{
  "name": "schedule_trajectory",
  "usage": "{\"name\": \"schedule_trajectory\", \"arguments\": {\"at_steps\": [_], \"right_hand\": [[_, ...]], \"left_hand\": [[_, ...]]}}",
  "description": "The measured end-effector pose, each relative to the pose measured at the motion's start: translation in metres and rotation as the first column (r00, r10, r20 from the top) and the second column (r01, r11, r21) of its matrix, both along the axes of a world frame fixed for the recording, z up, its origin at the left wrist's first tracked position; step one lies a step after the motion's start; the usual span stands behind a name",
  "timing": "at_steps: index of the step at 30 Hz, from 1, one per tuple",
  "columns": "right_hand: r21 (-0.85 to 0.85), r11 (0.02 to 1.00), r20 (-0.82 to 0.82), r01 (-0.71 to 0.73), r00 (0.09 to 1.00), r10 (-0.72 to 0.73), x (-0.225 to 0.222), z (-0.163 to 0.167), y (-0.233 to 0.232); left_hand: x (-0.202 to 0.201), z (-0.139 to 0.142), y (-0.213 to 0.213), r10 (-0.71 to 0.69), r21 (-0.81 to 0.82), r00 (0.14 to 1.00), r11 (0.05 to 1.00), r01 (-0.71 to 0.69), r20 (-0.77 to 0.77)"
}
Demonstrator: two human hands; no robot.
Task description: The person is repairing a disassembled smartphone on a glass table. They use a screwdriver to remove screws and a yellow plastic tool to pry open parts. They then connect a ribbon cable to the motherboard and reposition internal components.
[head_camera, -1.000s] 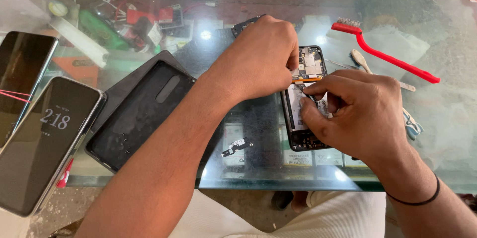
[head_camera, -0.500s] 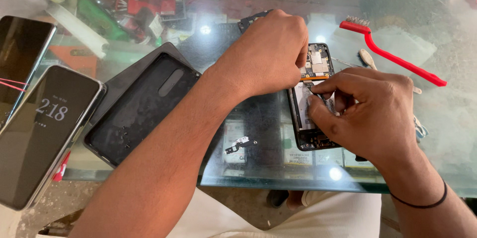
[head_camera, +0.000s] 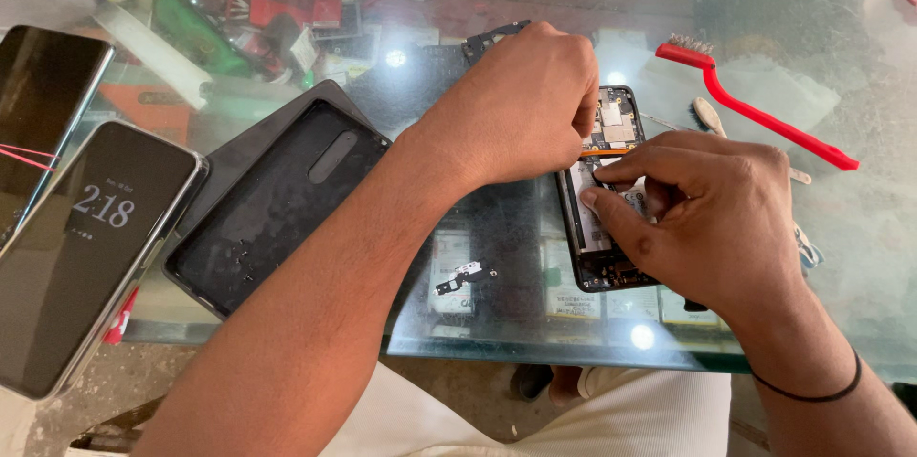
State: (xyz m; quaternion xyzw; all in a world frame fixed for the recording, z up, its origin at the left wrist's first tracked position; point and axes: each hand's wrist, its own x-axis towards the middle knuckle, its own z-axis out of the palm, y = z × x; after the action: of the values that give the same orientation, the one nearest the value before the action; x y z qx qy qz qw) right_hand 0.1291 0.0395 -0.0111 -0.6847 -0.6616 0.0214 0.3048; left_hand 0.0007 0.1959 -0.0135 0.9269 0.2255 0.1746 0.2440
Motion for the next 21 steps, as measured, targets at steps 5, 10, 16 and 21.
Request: {"name": "schedule_trajectory", "arguments": {"at_steps": [5, 10, 16, 21], "right_hand": [[-0.021, 1.0, 0.029, -0.001, 1.0, 0.002, 0.001, 0.0, 0.001], [-0.011, 1.0, 0.023, 0.003, 1.0, -0.002, 0.001, -0.001, 0.001], [-0.009, 1.0, 0.03, -0.013, 0.999, 0.013, 0.002, -0.003, 0.003], [-0.027, 0.999, 0.041, -0.029, 0.999, 0.03, 0.002, -0.003, 0.004]], "left_hand": [[-0.003, 0.002, 0.0, -0.029, 0.004, 0.999, 1.0, 0.029, 0.037], [-0.003, 0.006, -0.003, -0.01, -0.009, 0.999, 1.0, 0.009, -0.051], [-0.005, 0.012, -0.007, -0.012, -0.011, 0.991, 1.0, 0.011, -0.13], [-0.006, 0.016, -0.009, -0.019, -0.025, 0.982, 1.0, 0.015, -0.187]]}}
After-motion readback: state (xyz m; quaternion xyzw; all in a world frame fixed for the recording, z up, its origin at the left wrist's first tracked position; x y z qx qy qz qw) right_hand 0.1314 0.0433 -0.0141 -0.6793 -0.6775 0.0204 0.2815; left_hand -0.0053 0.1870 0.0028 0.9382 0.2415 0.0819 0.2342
